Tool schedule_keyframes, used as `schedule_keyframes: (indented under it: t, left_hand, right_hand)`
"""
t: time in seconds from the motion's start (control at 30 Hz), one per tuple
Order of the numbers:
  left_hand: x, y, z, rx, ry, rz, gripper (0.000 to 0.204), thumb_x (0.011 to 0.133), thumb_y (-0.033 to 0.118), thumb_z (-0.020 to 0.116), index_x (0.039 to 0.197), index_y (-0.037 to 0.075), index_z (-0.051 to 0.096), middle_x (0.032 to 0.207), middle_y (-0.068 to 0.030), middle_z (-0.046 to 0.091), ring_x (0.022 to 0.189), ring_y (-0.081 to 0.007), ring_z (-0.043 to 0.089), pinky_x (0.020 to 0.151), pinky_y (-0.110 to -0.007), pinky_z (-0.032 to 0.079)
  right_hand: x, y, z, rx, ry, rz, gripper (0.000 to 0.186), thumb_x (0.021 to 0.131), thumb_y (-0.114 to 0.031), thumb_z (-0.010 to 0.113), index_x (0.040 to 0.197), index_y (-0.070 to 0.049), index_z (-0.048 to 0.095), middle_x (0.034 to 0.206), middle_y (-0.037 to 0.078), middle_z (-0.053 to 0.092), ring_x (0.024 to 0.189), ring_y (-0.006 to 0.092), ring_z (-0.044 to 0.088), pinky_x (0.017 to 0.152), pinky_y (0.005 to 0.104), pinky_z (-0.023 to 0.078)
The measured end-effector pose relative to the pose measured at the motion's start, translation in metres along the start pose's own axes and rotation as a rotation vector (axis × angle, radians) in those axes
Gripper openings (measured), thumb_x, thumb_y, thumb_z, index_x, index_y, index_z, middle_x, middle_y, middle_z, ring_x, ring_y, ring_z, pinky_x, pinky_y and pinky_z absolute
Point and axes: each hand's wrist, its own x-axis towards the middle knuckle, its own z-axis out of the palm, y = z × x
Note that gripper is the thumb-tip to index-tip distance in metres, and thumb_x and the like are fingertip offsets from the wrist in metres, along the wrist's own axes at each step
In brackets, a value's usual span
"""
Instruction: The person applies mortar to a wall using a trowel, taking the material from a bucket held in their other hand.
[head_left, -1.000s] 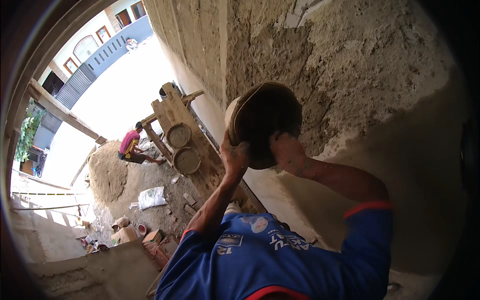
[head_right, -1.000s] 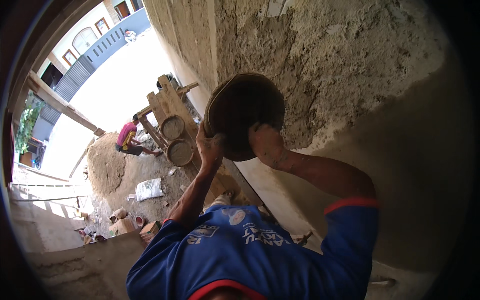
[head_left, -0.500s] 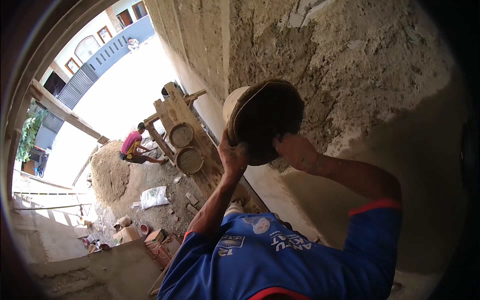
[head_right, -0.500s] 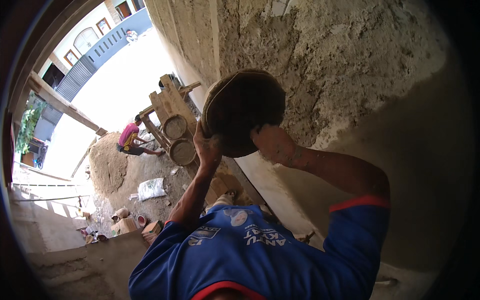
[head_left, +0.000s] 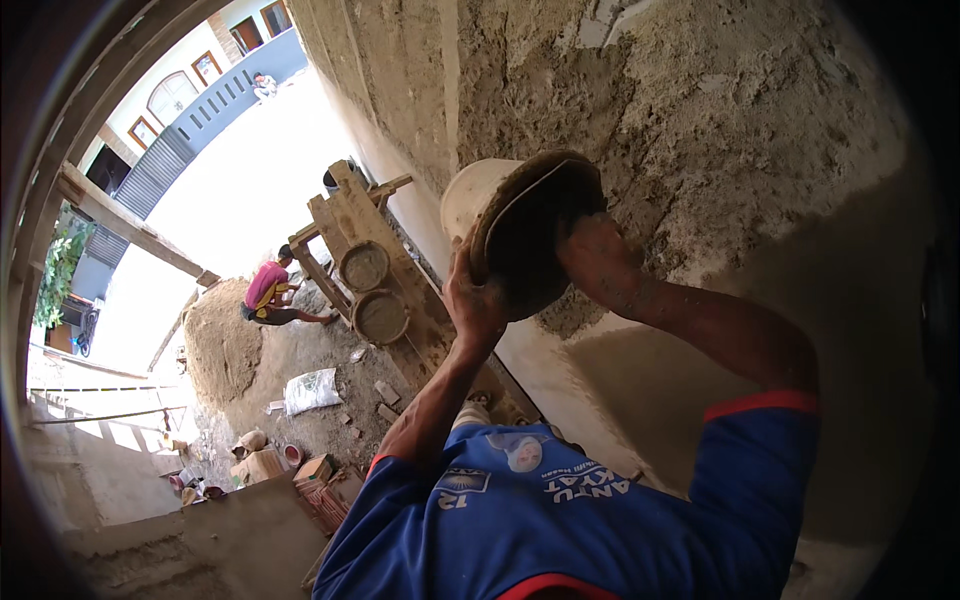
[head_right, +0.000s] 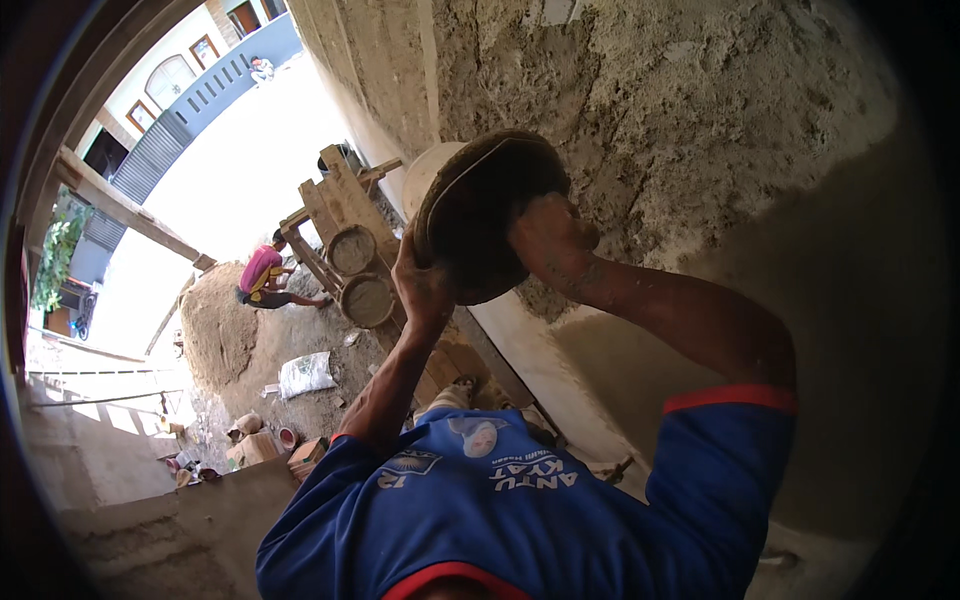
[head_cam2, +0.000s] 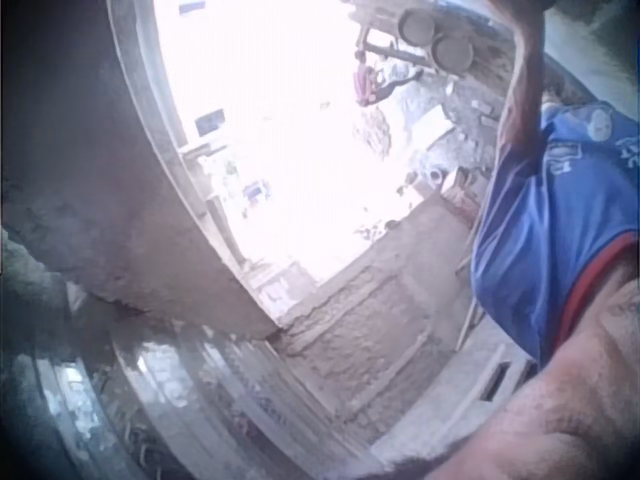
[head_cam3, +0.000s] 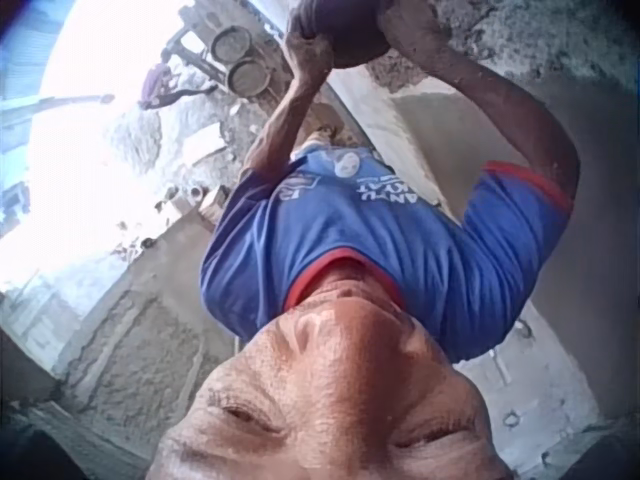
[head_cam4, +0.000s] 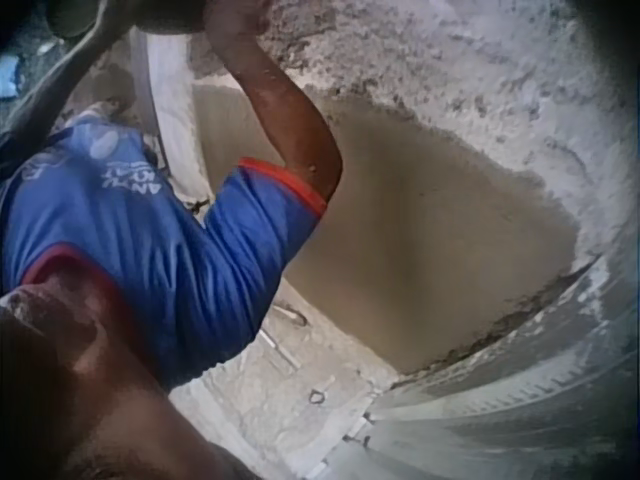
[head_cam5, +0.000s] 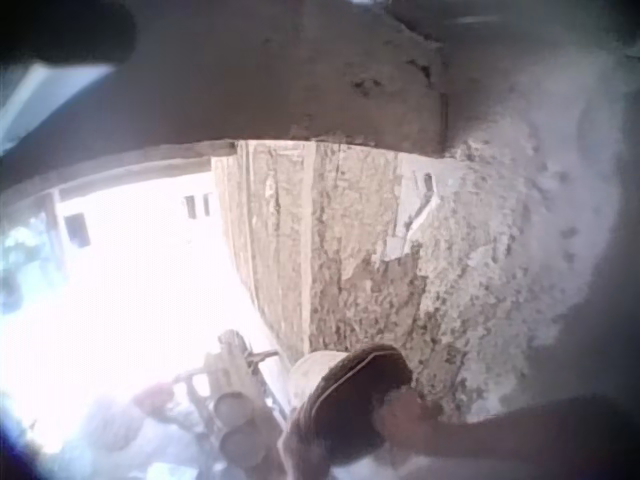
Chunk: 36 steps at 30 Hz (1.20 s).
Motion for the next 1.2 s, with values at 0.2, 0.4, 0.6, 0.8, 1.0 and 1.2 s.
schedule_keyframes:
  t: [0.2, 0.4, 0.6, 0.8, 1.0, 1.2]
  left_hand:
    - [0.001, 0.005, 0.002, 0.388, -0.037, -0.003, 0.062, 0.074, 0.011, 0.059, 0.135, 0.022, 0.052, 0.136, -0.0302, 0.044, 0.114, -0.0445, 0.055, 0.094, -0.046, 0.046]
    - [-0.006, -0.006, 0.023, 0.631, -0.161, -0.186, 0.057, 0.074, 0.014, 0.058, 0.131, 0.024, 0.054, 0.122, -0.0191, 0.057, 0.102, -0.0395, 0.061, 0.085, -0.047, 0.049]
    - [-0.013, -0.038, 0.03, 0.718, -0.234, -0.307, 0.059, 0.074, 0.019, 0.059, 0.133, 0.026, 0.052, 0.129, -0.0269, 0.05, 0.11, -0.0411, 0.057, 0.089, -0.049, 0.047]
    - [0.013, -0.043, -0.016, 0.076, -0.102, -0.262, 0.055, 0.071, 0.008, 0.057, 0.125, 0.002, 0.055, 0.112, -0.0211, 0.064, 0.102, -0.0313, 0.064, 0.091, -0.038, 0.049]
    - [0.041, -0.016, -0.044, -0.386, 0.01, -0.247, 0.051, 0.072, -0.004, 0.055, 0.123, -0.005, 0.051, 0.108, -0.0116, 0.064, 0.094, -0.0196, 0.063, 0.083, -0.03, 0.052]
    - [0.053, -0.022, -0.08, -0.375, 0.118, -0.243, 0.057, 0.072, -0.003, 0.055, 0.128, -0.005, 0.046, 0.108, -0.0117, 0.063, 0.089, -0.0197, 0.064, 0.078, -0.03, 0.053]
  right_hand:
    - [-0.015, -0.003, 0.029, 0.382, 0.177, -0.152, 0.021, 0.074, -0.009, 0.059, 0.092, 0.0, 0.063, 0.077, 0.017, 0.065, 0.072, 0.0299, 0.066, 0.059, 0.0394, 0.054]
    - [-0.027, -0.041, 0.072, 0.785, -0.115, -0.094, 0.019, 0.079, -0.015, 0.059, 0.09, 0.0, 0.063, 0.086, 0.023, 0.066, 0.078, 0.035, 0.068, 0.069, 0.0456, 0.055]
    - [-0.032, -0.072, 0.102, 1.314, 0.105, -0.023, 0.036, 0.08, -0.021, 0.066, 0.11, 0.0, 0.06, 0.086, 0.022, 0.066, 0.075, 0.0328, 0.067, 0.071, 0.0439, 0.053]
    - [-0.038, -0.048, 0.077, 1.849, -0.189, 0.314, 0.046, 0.083, -0.017, 0.068, 0.126, -0.004, 0.056, 0.073, 0.004, 0.06, 0.056, 0.0094, 0.054, 0.051, 0.027, 0.046]
    - [-0.033, 0.009, 0.029, 1.523, -0.137, 0.275, 0.056, 0.079, -0.018, 0.074, 0.129, -0.005, 0.053, 0.082, 0.006, 0.063, 0.071, 0.0113, 0.058, 0.065, 0.0293, 0.049]
    - [-0.018, 0.054, -0.048, 1.261, -0.012, 0.131, 0.045, 0.073, -0.018, 0.079, 0.111, -0.004, 0.057, 0.092, 0.013, 0.065, 0.081, 0.0208, 0.064, 0.069, 0.0338, 0.049]
